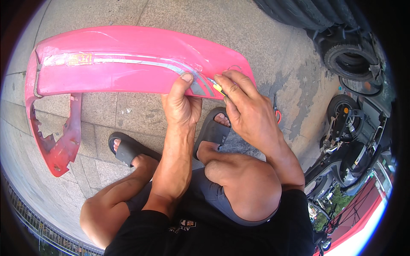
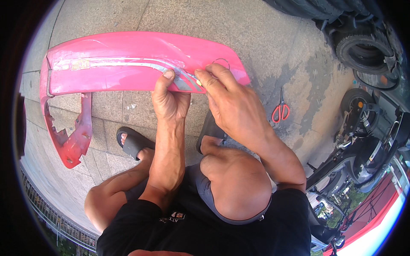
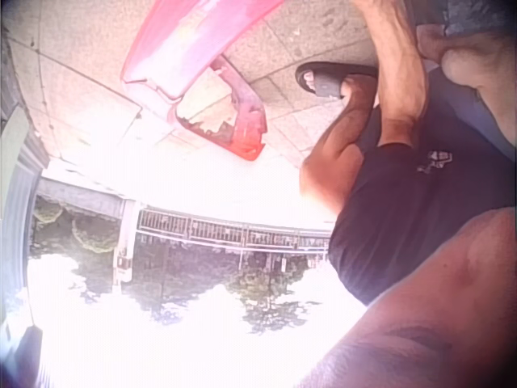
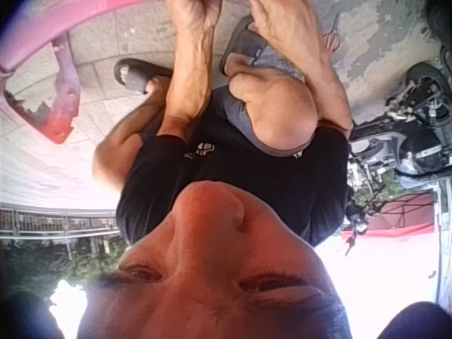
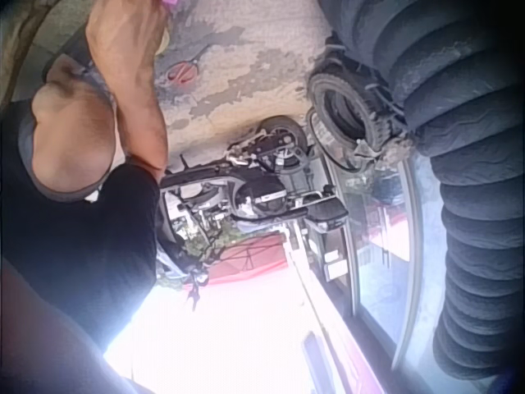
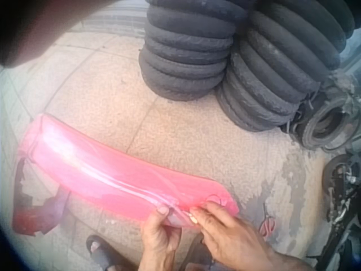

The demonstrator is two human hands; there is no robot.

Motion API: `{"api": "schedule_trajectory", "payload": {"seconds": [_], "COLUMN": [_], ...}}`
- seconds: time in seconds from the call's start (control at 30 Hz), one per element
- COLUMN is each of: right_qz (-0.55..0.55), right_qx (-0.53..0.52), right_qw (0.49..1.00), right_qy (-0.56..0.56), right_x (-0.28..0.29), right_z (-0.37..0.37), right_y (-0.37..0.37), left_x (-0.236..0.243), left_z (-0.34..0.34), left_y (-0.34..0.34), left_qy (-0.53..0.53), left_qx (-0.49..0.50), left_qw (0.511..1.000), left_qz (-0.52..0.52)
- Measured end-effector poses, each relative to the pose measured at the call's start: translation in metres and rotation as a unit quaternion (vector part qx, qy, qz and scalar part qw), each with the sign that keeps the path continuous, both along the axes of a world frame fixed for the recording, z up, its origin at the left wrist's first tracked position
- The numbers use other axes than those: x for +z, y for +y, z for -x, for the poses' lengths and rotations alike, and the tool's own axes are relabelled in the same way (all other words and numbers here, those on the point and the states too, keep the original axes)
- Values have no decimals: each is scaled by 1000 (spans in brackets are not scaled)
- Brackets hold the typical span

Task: The person sits on the ground and applies clear tape to a pink motorcycle fender using a utility knife to cut the tape. They then walk inside, wash their hands at a sink, dry them with a red cloth, and return outside to continue applying tape to the fender.

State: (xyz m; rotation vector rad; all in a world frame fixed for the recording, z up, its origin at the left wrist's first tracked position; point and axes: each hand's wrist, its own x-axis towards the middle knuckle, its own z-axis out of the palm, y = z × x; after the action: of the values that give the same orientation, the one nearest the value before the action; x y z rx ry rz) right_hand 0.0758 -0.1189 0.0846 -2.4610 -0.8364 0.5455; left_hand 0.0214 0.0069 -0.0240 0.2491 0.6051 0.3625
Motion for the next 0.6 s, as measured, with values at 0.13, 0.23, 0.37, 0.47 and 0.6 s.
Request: {"api": "schedule_trajectory", "payload": {"seconds": [0.13, 0.23, 0.37, 0.47, 0.6], "right_qz": [4, 9, 6, 3, 0], "right_qx": [-5, -2, 0, -2, -2], "right_qw": [1000, 1000, 1000, 1000, 1000], "right_qy": [12, 11, 8, 10, 9], "right_x": [1, 2, 3, 4, 5], "right_z": [0, 0, 0, 0, 0], "right_y": [0, 0, 0, 0, 0], "left_x": [1, 1, 4, 6, 6], "left_z": [1, 1, 1, 1, 1], "left_y": [0, 0, 0, 0, 0], "left_qy": [3, 2, -1, -3, -5], "left_qx": [1, -1, -2, -2, -3], "left_qw": [1000, 1000, 1000, 1000, 1000], "left_qz": [2, 7, 10, 9, 4]}}
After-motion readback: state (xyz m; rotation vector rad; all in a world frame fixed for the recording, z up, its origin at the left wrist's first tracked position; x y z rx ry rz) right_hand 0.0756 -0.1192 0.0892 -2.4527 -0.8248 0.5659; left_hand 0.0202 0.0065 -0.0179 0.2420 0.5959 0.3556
